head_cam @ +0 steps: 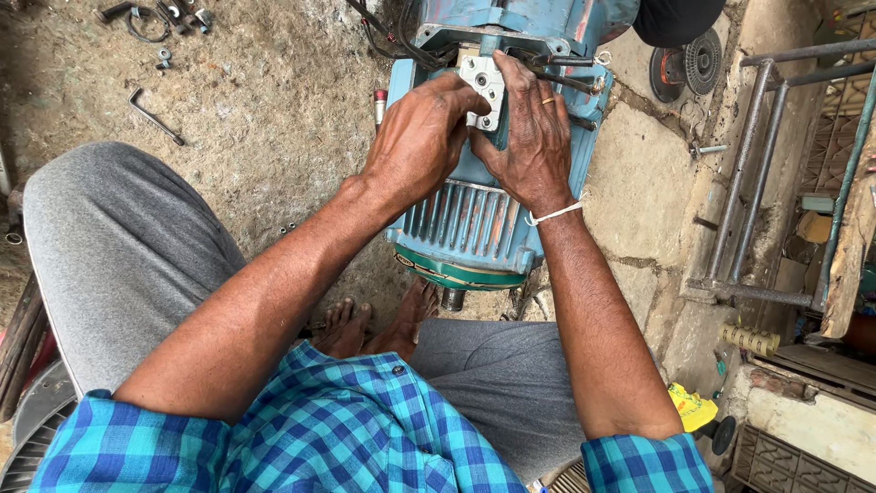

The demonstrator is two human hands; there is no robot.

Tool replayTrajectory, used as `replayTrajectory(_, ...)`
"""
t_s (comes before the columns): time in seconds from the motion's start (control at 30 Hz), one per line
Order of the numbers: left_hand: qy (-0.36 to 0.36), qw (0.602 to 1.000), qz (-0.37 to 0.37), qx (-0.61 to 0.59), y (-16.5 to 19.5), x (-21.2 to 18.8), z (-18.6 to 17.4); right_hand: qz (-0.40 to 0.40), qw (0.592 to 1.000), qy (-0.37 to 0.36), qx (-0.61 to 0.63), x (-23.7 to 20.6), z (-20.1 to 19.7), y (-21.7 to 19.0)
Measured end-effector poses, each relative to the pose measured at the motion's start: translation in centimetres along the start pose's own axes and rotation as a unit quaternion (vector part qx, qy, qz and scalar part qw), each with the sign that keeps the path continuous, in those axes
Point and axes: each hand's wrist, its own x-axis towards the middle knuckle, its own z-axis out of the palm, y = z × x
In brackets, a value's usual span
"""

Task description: The person sits on the floor and uses an Allen key to tighten screws on a terminal box attached to a blue electric motor. The person adjusts the position of the terminal box and secures it to the motor housing.

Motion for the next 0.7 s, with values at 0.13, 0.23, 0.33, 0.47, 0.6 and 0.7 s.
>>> replayTrajectory(0.13,0.037,0.999,-0.004,-0.022,-0.3,0.1,0.2,-0.001,1.000,0.000,0.000,0.0,0.1,0.0)
replayTrajectory(0.23,0.043,0.999,-0.030,-0.001,-0.6,0.3,0.4,-0.016,1.000,0.004,-0.007,0.0,0.1,0.0)
replayTrajectory(0.33,0.096,0.991,0.040,0.082,-0.9,0.5,0.6,0.000,1.000,-0.017,-0.005,0.1,-0.1,0.0)
replayTrajectory(0.47,0.093,0.994,0.008,0.060,-1.3,0.5,0.7,0.025,0.999,-0.037,0.020,0.5,-0.2,-0.3)
replayTrajectory(0.6,0.079,0.995,-0.002,0.057,-1.4,0.6,0.8,0.059,0.996,-0.033,0.050,1.1,-0.2,-1.2)
replayTrajectory(0.7,0.075,0.996,-0.006,0.057,-1.4,0.6,0.7,0.064,0.996,-0.023,0.054,1.3,-0.2,-1.7)
